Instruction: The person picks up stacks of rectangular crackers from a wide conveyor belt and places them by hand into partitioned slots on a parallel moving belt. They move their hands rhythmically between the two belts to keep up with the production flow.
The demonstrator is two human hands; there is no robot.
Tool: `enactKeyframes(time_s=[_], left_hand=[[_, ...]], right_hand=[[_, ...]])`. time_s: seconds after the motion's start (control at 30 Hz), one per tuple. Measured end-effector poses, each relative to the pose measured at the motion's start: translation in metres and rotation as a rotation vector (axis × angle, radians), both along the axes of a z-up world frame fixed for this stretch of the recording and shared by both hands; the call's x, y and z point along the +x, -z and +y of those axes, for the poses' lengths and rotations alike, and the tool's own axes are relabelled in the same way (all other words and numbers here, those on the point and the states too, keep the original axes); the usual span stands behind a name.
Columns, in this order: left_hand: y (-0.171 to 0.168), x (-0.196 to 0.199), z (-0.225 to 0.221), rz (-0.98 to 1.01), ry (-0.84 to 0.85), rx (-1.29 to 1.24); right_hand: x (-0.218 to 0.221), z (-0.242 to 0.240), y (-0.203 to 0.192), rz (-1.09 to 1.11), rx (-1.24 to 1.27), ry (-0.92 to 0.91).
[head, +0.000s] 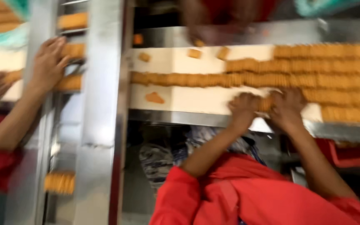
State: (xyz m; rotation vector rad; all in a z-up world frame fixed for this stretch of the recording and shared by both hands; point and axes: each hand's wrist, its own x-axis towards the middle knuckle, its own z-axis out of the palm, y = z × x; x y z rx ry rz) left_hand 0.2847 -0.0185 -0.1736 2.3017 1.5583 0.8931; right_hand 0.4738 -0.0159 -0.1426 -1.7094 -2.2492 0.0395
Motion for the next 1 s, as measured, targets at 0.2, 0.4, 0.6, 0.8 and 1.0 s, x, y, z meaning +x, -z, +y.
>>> enactKeyframes(time_s=[0.2, 0.4, 0.6, 0.8, 1.0], left_hand=[[-0.029, 0.013, -0.010, 0.215, -0.193, -0.125], [-0.035, 0.001, -0.008, 0.234, -0.183, -0.198], [-0.040, -0.016, -0.006, 0.165, -0.136, -0.256], [-0.145, -0.126, 0.015, 0.311, -0.311, -0.076], [-0.253, -0.337, -0.049, 0.062, -0.616, 0.202]], right_hand=[[0.003, 0.005, 0.004, 0.077, -0.159, -0.092], [-0.011, 0.008, -0.011, 0.048, -0.181, -0.208], [-0.032, 0.000, -0.014, 0.005, -0.191, -0.105], [-0.136, 0.044, -0.102, 0.369, 0.169, -0.450], [-0.374, 0.067, -0.206, 0.496, 0.359, -0.775]])
